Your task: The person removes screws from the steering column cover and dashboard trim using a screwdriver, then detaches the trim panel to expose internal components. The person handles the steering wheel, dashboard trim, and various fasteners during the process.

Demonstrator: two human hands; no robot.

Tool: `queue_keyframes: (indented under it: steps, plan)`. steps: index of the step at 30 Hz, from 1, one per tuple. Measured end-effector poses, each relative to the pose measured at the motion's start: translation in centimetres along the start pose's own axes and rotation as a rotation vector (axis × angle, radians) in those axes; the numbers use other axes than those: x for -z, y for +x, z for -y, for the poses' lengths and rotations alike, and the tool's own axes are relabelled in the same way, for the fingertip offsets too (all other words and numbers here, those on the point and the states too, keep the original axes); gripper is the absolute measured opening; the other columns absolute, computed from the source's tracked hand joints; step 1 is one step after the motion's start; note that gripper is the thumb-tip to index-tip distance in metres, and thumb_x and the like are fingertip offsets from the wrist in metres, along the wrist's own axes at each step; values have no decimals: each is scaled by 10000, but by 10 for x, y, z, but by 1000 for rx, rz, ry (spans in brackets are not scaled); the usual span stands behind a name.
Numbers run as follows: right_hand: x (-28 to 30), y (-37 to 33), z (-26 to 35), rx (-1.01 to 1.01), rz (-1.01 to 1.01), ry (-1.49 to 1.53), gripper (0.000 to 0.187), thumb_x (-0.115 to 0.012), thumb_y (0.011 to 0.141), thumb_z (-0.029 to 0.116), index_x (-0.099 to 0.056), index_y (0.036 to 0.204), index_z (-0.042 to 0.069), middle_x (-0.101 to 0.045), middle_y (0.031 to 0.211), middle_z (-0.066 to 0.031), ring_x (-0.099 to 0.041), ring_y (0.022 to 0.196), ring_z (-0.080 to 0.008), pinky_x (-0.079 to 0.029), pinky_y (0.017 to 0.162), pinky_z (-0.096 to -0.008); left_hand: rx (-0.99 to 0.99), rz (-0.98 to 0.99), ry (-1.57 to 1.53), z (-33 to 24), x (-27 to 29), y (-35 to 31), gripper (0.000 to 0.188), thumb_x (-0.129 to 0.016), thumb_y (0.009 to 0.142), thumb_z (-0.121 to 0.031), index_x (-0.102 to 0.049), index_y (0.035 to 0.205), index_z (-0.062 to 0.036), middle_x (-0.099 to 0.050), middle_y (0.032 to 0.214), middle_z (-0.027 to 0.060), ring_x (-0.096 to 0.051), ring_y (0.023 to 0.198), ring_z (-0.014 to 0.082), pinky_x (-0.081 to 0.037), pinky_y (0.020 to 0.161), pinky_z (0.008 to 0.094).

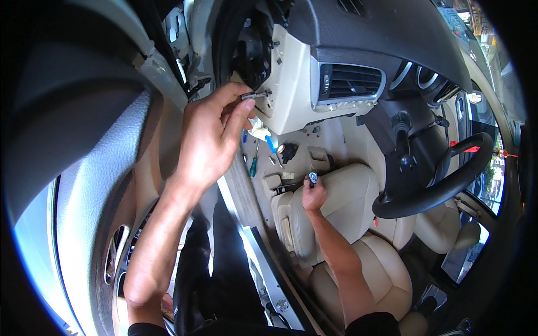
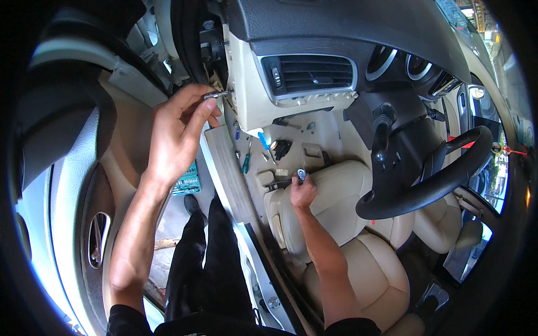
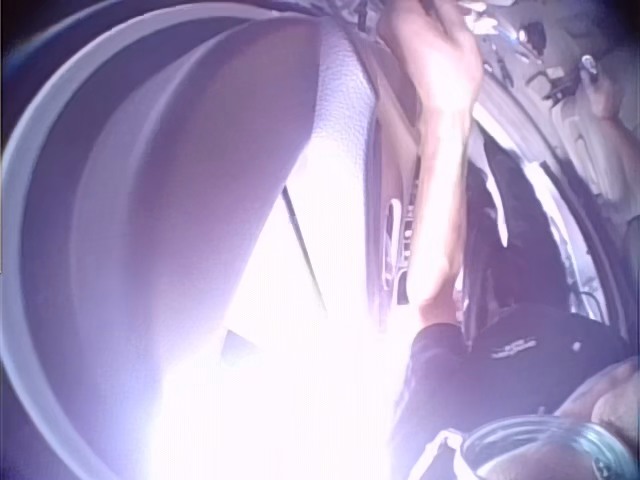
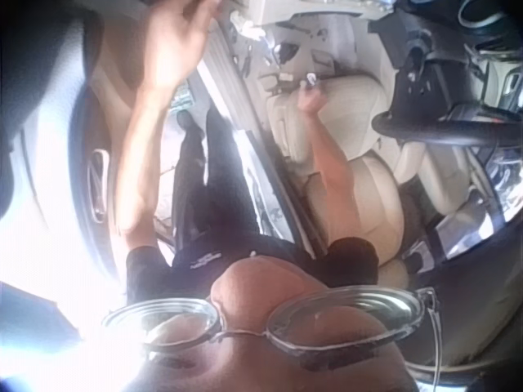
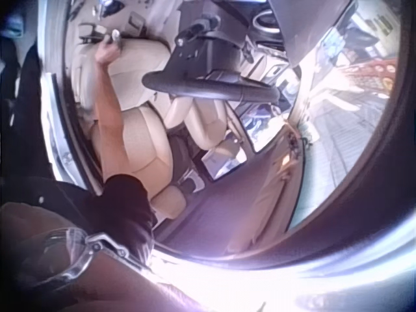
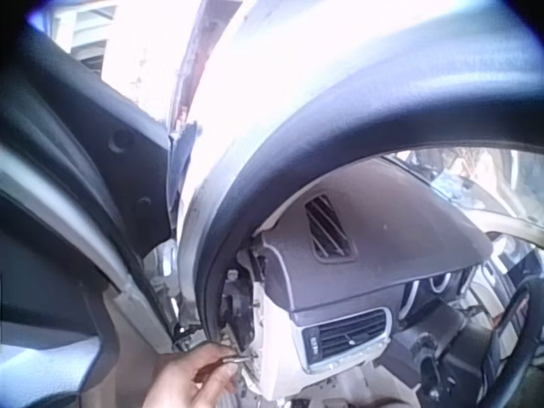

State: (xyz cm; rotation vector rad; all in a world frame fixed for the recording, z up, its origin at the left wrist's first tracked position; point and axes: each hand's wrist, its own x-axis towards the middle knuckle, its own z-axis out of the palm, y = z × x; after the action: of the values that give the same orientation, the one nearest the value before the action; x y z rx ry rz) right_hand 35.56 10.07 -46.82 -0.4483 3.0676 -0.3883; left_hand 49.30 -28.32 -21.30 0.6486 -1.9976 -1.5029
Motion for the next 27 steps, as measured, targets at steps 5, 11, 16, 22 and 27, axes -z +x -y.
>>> queue_keyframes:
  steps: [5,11,16,22,27]
  plan:
    - [33,-13,31,-16,280,696,332,-780,978,337,-682,855,44,-661,723,-3,-583,640,-138,-474,615,-341,387,74,-549,-9,-5,6,402,-539,1115,-332,-650,960,21,-696,708,104,-677,588,155,-558,594,277]
    - [77,-42,98,-83,387,859,330,-785,984,313,-666,834,44,-587,733,57,-489,698,-66,-417,617,-281,556,-30,-566,-18,-7,16,420,-569,1100,-385,-642,918,-13,-587,617,32,-545,486,103,-545,540,252]
    - [160,-51,160,-3,708,940,300,-634,1074,285,-664,939,18,-596,722,4,-539,649,-110,-426,601,-302,597,-63,-800,-30,-3,-12,305,-568,1091,-277,-610,1079,24,-676,901,109,-662,843,145,-605,837,368]
    - [246,-20,239,500,591,757,218,-704,1014,206,-650,944,7,-589,686,-78,-570,571,-152,-450,547,-316,738,71,-924,-48,-2,-50,226,-523,1095,-213,-496,1159,3,-726,1007,210,-689,898,205,-562,946,386]
    - [269,6,261,853,518,596,215,-825,879,152,-645,878,33,-592,639,-54,-567,499,-184,-448,474,-342,770,132,-833,-57,5,-67,208,-646,1059,-211,-697,1023,-13,-717,969,50,-661,896,116,-522,894,298]
